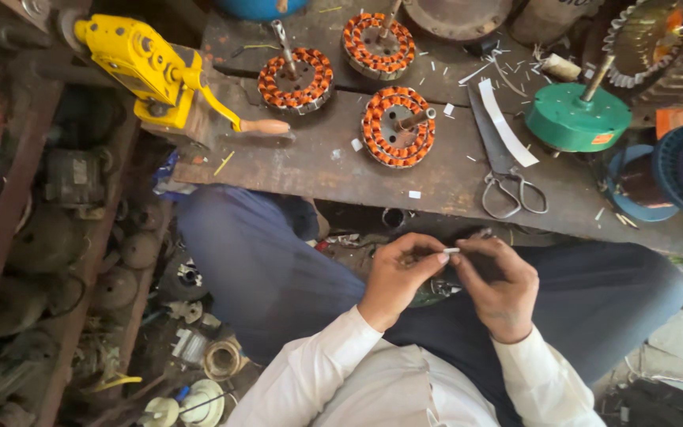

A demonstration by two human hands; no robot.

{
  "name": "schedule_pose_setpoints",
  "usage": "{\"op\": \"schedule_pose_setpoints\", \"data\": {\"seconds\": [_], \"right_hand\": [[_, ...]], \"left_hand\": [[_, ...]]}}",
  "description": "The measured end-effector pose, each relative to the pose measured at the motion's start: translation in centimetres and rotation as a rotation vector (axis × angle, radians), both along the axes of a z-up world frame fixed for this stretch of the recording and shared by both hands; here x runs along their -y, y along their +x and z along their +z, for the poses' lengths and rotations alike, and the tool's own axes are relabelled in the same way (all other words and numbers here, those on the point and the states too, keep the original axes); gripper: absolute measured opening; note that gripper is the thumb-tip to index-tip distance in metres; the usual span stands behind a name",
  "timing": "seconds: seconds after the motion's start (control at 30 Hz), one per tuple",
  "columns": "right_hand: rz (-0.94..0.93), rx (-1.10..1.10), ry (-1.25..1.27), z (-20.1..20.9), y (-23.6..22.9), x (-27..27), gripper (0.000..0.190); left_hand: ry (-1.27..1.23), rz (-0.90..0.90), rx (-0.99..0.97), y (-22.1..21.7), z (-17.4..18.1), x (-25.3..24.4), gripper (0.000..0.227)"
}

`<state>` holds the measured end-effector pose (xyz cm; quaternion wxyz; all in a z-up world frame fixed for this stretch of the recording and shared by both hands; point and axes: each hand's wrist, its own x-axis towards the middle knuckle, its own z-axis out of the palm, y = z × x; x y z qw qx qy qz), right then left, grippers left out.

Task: The person sits on the floor and uses shears to cut small rectangular pieces of white material. They then place these pieces into the slots of a copper-wound motor stator. The person repeats this process for multiple stators on the workbench.

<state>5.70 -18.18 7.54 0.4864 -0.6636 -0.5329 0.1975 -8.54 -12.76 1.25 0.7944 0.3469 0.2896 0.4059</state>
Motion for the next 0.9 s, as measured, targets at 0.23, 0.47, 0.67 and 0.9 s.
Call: {"op": "schedule_pose_setpoints", "data": {"seconds": [0.23,0.47,0.67,0.9], "right_hand": [[0.233,0.33,0.208,2.0,2.5,-5.9,0.02],[0.32,0.313,0.334,2.4,6.8,-13.1,0.024],[0.232,0.069,0.202,-1.7,4.8,-11.2,0.028],[0.202,0.019,0.101,-3.1,4.6,-11.3,0.02]], "left_hand": [[0.142,-0.024,0.03,0.1,1.5,-5.9,0.014],[0.377,0.112,-0.185,3.3,3.8,-11.6,0.007],[0.597,0.265,-0.292,3.3,2.7,-10.5,0.006],[0.695,0.289,-0.465,3.0,1.7,-10.2,0.005]]}}
